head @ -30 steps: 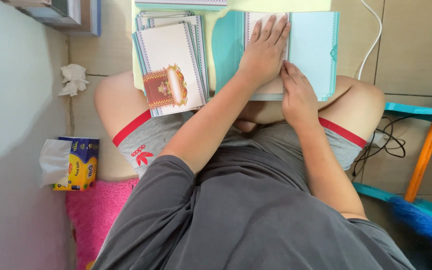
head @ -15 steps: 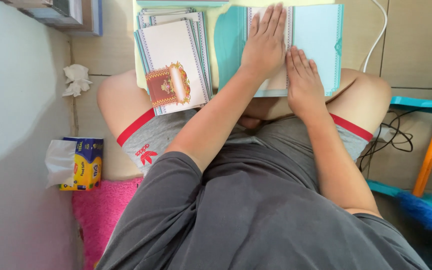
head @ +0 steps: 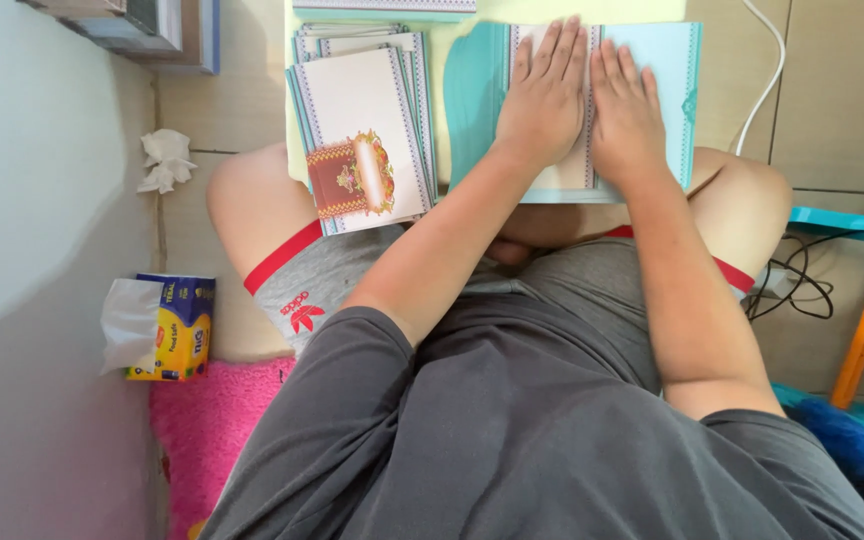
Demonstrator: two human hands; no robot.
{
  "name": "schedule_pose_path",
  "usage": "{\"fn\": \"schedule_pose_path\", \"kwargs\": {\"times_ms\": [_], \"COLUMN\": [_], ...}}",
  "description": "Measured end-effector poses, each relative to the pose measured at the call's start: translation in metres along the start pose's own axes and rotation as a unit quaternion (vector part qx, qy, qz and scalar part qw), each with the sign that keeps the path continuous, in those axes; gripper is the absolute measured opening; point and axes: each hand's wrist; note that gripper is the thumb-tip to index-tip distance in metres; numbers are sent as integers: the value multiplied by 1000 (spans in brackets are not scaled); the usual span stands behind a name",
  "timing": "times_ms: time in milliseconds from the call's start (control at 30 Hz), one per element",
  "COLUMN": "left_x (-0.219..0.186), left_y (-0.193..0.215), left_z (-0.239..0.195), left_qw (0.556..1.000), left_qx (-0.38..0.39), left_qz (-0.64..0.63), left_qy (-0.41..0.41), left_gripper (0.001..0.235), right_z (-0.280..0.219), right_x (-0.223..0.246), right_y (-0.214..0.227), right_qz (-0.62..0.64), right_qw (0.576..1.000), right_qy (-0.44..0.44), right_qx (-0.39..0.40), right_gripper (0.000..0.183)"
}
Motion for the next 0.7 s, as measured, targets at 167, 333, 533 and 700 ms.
{"fn": "schedule_pose_path", "kwargs": {"times_ms": [167, 333, 533, 700], "left_x": [-2, -2, -3, -3], "left_y": [-1, 2, 11, 4], "left_z": [0, -1, -2, 0], "left_qw": [999, 999, 999, 1000], "left_qx": [22, 46, 44, 5], "left_qz": [28, 8, 11, 2], "left_qy": [11, 10, 19, 17], "left_gripper": [65, 62, 62, 62], "right_z": [-69, -25, 34, -46], "right_x": [37, 11, -10, 28], "right_y": [-9, -8, 0, -4], "right_qz": [7, -5, -5, -9], "right_qw": [999, 998, 999, 999], "right_qy": [-43, -57, -34, -44], "right_qx": [7, 27, 15, -8], "right_gripper": [54, 58, 59, 57]}}
Point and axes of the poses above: each hand's wrist, its own z-axis towards the middle knuckle, its own y-axis out of the back of the hand, x = y × z, and after that the axes turned 10 degrees about x, right-handed
